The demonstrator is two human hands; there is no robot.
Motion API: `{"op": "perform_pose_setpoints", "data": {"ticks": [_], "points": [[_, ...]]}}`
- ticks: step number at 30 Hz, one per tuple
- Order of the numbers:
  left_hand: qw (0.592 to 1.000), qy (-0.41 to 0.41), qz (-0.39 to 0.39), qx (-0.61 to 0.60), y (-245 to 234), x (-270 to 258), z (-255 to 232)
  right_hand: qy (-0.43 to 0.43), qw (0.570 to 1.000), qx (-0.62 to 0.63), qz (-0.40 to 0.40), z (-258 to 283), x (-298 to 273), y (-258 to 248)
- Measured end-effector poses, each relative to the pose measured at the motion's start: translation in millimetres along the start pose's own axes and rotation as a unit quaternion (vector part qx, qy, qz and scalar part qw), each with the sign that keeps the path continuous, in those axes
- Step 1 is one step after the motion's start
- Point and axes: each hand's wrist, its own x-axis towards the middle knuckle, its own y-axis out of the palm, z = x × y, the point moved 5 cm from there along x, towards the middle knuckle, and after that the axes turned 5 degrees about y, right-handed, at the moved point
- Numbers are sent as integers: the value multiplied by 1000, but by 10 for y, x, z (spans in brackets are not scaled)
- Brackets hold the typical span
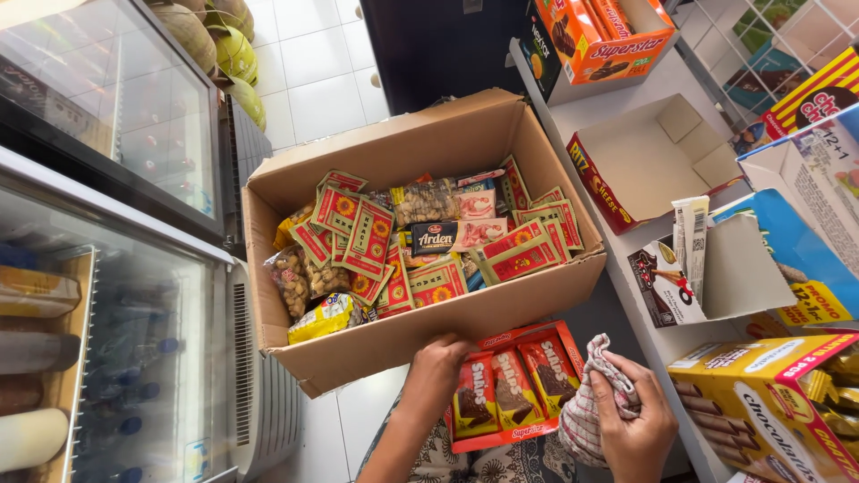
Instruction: The person wipes various snack packages, including chocolate bars and biscuits, with a cloth. They pick up each item from a large cardboard box, wipe it, and place it into a smaller red box on the counter.
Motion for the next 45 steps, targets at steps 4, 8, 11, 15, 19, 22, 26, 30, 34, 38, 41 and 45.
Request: {"op": "perform_pose_setpoints", "data": {"ticks": [4,8,11,15,19,22,26,30,34,38,41,45], "points": [[997,-5,15,69,12,-2,-54,-3,1000,-5,0,-14,0,-16],[989,0,-1,149,-48,-9,-177,-10,1000,-5,-2,-35,-7,-6],[991,-11,30,133,41,-57,-142,-6,1000,-10,1,-32,-14,10],[986,69,-12,150,43,-81,-242,3,1000,-7,4,-40,-7,19],[988,36,42,143,232,-169,-64,-6,1000,-5,1,-41,-21,9],[980,-29,146,134,394,-220,92,7,1000,-5,0,-47,-4,23],[966,4,217,139,668,-392,318,0,1000,-15,6,-37,-11,42],[958,30,242,151,684,-473,253,6,1000,-9,9,-55,-13,60],[968,17,213,134,511,-387,-24,0,999,-32,7,-55,-16,55],[976,80,193,59,170,-253,-390,-19,1000,-22,11,-156,-31,119],[976,118,172,-65,-355,-81,-602,-34,999,-13,4,-241,0,269],[993,96,-29,-62,-1115,80,-502,73,993,-17,92,-250,59,643]]}}
